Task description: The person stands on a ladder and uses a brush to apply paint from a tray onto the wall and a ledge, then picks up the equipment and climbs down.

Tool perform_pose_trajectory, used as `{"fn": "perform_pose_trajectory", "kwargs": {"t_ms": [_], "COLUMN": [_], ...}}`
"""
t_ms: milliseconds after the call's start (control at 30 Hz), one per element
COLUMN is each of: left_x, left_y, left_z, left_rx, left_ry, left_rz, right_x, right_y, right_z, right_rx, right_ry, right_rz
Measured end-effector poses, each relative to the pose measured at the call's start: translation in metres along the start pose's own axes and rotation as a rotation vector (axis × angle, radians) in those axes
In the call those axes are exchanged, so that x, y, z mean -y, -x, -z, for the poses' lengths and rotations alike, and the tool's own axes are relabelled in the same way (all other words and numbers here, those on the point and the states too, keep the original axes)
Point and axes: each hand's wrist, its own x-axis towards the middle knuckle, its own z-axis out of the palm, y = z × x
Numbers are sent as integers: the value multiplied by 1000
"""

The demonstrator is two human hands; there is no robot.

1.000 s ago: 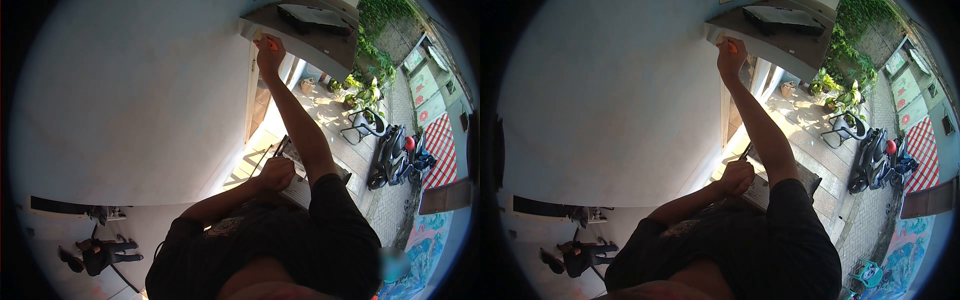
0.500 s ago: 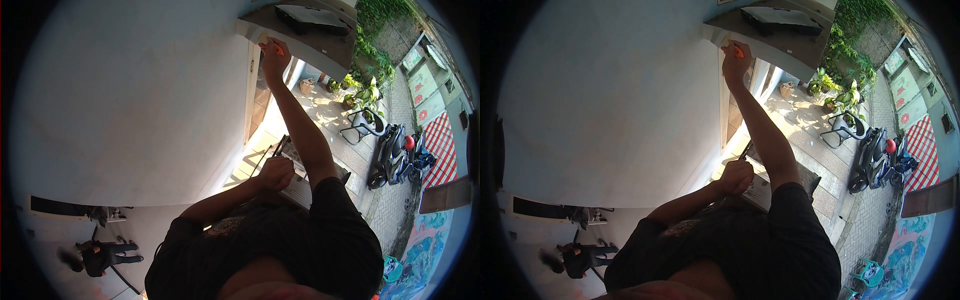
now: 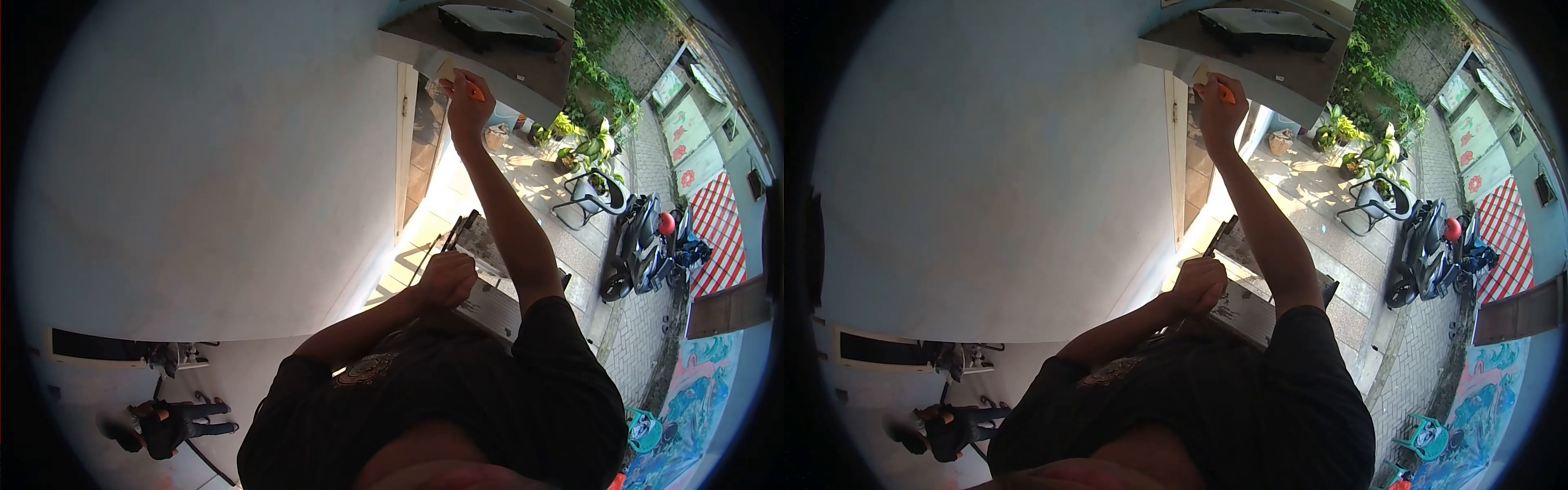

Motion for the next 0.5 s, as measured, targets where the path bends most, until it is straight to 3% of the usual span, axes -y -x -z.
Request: {"fn": "perform_pose_trajectory", "kwargs": {"t_ms": [300, 500], "left_x": [-1, -1], "left_y": [-2, -1], "left_z": [1, 0], "left_rx": [1, 0], "left_ry": [22, 58], "left_rz": [-11, -6], "right_x": [21, 41], "right_y": [5, 13], "right_z": [35, 73], "right_rx": [-4, 52], "right_ry": [75, 207], "right_rz": [103, 282]}}
